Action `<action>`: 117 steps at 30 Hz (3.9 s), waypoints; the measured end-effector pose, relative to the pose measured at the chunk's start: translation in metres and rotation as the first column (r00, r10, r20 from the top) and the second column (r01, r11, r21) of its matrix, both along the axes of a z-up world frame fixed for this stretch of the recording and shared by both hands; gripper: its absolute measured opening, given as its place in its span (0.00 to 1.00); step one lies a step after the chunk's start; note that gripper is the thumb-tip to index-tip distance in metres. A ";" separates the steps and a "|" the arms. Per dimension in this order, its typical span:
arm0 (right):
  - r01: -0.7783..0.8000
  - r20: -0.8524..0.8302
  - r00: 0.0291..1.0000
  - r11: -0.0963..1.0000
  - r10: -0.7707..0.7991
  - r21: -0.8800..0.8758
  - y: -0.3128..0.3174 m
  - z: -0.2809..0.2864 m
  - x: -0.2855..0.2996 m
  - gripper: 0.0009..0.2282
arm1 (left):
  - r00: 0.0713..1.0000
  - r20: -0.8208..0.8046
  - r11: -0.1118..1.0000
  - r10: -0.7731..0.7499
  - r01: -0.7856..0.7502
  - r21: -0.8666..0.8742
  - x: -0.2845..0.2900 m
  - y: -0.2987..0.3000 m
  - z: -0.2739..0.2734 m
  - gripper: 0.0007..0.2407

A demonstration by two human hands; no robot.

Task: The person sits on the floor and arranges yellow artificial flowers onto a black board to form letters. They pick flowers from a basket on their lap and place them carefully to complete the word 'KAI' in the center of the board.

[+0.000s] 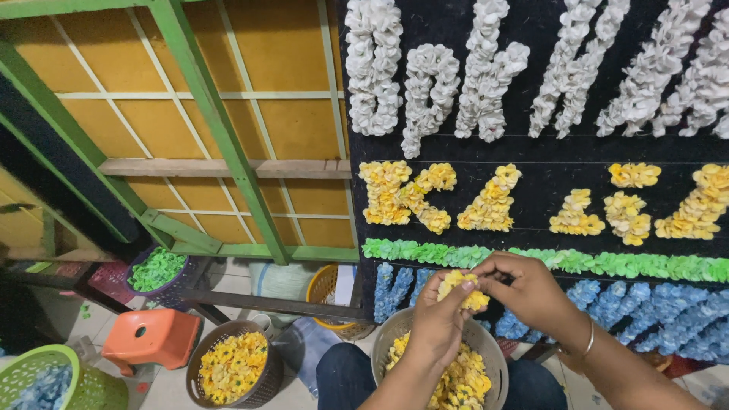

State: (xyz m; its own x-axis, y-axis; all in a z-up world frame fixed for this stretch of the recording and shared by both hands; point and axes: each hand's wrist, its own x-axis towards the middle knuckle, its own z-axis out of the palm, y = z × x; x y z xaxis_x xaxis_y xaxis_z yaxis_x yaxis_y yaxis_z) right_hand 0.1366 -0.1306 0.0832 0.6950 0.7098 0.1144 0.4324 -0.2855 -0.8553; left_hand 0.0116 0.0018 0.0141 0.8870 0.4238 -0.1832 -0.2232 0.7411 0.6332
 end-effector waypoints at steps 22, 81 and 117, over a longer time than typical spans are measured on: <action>0.312 0.395 0.862 0.947 -0.318 0.080 0.005 0.034 0.049 0.14 | 0.981 -0.136 0.962 0.139 -0.101 0.255 0.013 0.016 0.013 0.14; -0.108 -0.045 0.992 0.984 0.116 0.139 -0.043 0.014 0.132 0.05 | 0.990 0.082 0.590 -0.118 0.003 0.807 0.068 0.030 0.065 0.12; 0.273 0.482 0.792 0.924 -0.374 0.269 0.008 0.060 0.123 0.08 | 0.989 -0.151 0.955 -0.010 0.054 0.292 0.063 0.001 0.016 0.11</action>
State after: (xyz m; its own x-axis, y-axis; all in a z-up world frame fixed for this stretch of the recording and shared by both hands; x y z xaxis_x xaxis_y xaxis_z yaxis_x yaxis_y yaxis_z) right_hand 0.2600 -0.1229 0.1430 0.6819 0.3866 0.6209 0.7314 -0.3558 -0.5818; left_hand 0.0747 0.0032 0.0306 0.8741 0.4499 -0.1829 -0.0912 0.5219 0.8481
